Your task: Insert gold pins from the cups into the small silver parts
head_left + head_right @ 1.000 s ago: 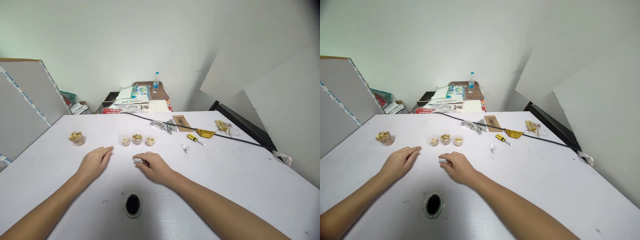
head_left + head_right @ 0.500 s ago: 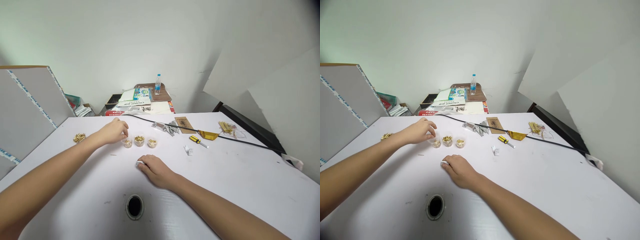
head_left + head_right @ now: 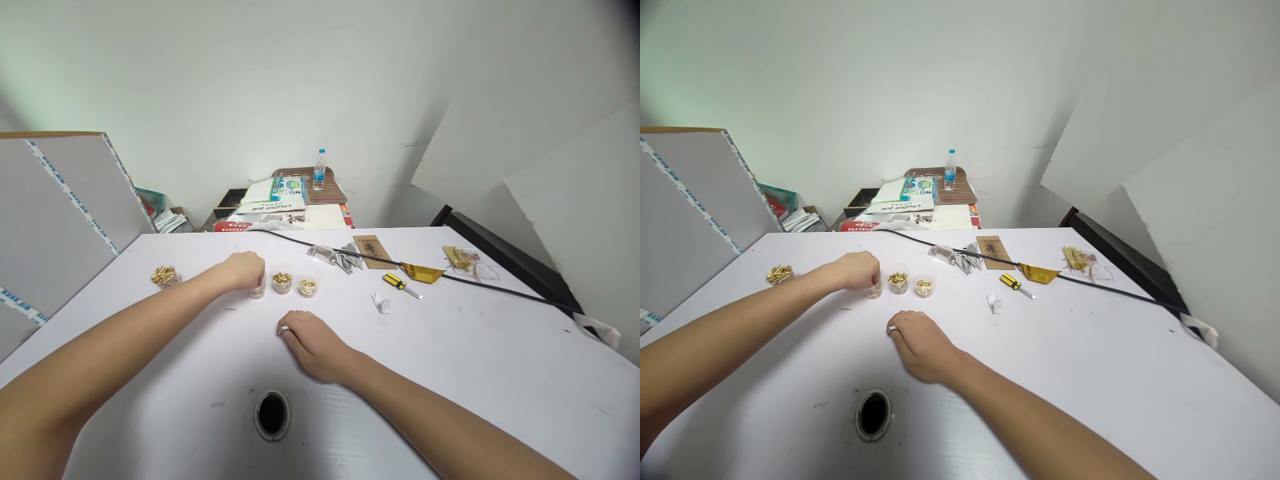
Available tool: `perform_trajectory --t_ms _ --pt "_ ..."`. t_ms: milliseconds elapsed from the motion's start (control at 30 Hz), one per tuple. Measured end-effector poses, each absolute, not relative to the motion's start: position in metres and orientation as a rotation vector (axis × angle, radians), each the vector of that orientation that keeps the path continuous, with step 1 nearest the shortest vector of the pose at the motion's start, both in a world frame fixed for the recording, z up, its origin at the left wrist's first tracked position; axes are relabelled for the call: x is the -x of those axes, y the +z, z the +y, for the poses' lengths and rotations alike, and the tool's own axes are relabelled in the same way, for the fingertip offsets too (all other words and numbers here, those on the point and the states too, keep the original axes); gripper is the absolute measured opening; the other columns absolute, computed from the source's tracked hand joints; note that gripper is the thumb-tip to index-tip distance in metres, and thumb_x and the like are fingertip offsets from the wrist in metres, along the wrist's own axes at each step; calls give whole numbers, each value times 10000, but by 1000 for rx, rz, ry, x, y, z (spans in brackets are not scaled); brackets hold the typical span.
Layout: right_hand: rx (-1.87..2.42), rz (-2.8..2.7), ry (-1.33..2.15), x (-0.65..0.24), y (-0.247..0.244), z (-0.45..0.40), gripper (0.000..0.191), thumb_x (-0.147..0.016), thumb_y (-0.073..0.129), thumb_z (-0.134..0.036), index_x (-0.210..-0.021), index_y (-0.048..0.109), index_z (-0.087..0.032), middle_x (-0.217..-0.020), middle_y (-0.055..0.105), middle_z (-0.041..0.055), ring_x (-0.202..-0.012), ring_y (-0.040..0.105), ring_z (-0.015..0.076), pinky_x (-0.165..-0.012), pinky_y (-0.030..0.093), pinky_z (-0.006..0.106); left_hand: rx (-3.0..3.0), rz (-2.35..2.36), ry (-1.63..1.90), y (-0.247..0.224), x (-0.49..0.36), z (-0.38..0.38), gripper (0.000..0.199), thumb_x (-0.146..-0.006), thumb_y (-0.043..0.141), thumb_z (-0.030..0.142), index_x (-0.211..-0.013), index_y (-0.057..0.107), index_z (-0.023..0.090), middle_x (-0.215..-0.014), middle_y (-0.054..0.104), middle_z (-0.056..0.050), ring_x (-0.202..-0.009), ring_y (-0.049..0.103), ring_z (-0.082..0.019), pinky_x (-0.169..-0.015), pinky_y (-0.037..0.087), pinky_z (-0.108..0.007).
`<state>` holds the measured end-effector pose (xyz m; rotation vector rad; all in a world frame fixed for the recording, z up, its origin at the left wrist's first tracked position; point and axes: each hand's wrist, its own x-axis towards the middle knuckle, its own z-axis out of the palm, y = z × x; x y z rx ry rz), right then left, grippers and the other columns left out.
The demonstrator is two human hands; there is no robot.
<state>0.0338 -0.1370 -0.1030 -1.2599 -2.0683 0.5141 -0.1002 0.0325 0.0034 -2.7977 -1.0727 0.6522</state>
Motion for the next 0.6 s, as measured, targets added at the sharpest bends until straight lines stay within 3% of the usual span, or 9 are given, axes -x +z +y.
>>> perform_trajectory --t_ms 367,600 --pt "1232 -2117 548 -37 -106 -135 244 -1002 386 -160 -1063 623 -176 -1019 691 94 -945 615 233 -884 457 413 2909 -1053 569 48 104 42 207 -759 636 228 -909 779 241 -1000 746 -41 -825 649 -202 -663 445 -261" --pt "1232 -2092 559 -36 -104 -134 284 -1027 394 -198 -1148 651 -184 -1053 724 84 -971 652 223 -894 476 393 3118 -623 111 24 76 33 175 -825 629 191 -910 780 214 -1152 708 -62 -1085 611 -240 -932 468 -322"
